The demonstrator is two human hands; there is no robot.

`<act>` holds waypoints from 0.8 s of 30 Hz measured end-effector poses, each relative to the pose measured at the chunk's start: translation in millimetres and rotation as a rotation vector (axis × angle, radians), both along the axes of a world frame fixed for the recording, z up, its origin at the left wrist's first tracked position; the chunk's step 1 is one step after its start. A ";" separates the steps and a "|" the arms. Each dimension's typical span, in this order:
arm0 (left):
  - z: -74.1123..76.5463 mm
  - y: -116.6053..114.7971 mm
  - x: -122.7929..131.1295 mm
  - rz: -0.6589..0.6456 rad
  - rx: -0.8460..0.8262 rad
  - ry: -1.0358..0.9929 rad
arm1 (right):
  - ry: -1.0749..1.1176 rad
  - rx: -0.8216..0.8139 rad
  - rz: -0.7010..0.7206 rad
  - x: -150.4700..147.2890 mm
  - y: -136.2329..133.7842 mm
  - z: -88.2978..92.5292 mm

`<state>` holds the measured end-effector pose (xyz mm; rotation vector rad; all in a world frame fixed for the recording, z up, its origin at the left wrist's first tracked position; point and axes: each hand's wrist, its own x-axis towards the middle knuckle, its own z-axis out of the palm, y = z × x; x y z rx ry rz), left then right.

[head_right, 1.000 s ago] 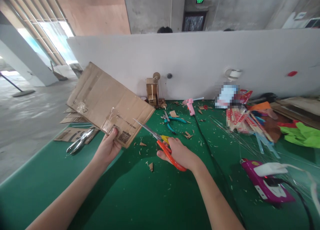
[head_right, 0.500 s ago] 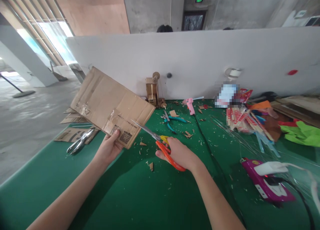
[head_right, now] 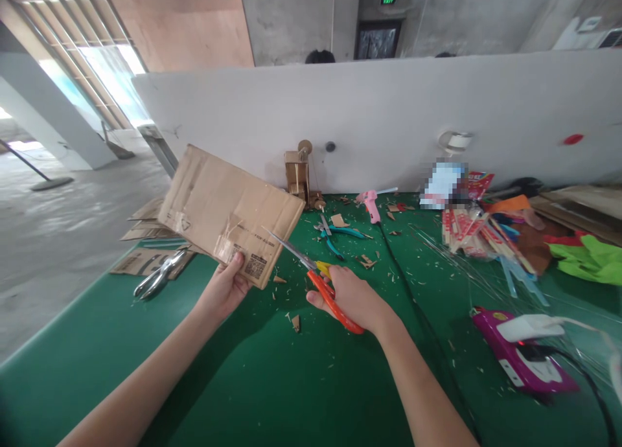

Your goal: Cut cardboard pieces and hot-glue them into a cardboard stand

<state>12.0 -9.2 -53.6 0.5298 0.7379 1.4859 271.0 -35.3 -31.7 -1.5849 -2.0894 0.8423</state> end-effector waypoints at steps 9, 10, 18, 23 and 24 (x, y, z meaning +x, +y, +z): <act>-2.8 3.7 12.0 -0.037 -0.052 -0.028 | -0.034 -0.019 0.144 8.3 7.4 -4.1; -1.0 5.0 13.5 -0.037 -0.058 -0.021 | -0.029 -0.017 0.174 10.5 7.1 -1.6; 15.2 16.0 26.9 -0.082 -0.042 0.049 | 0.018 -0.167 0.155 30.2 -0.2 22.2; 17.1 17.6 31.1 -0.029 -0.018 0.066 | 0.079 -0.251 0.144 33.3 2.1 19.9; 17.2 17.5 30.5 -0.023 -0.022 0.073 | 0.068 -0.230 0.142 33.0 2.1 18.8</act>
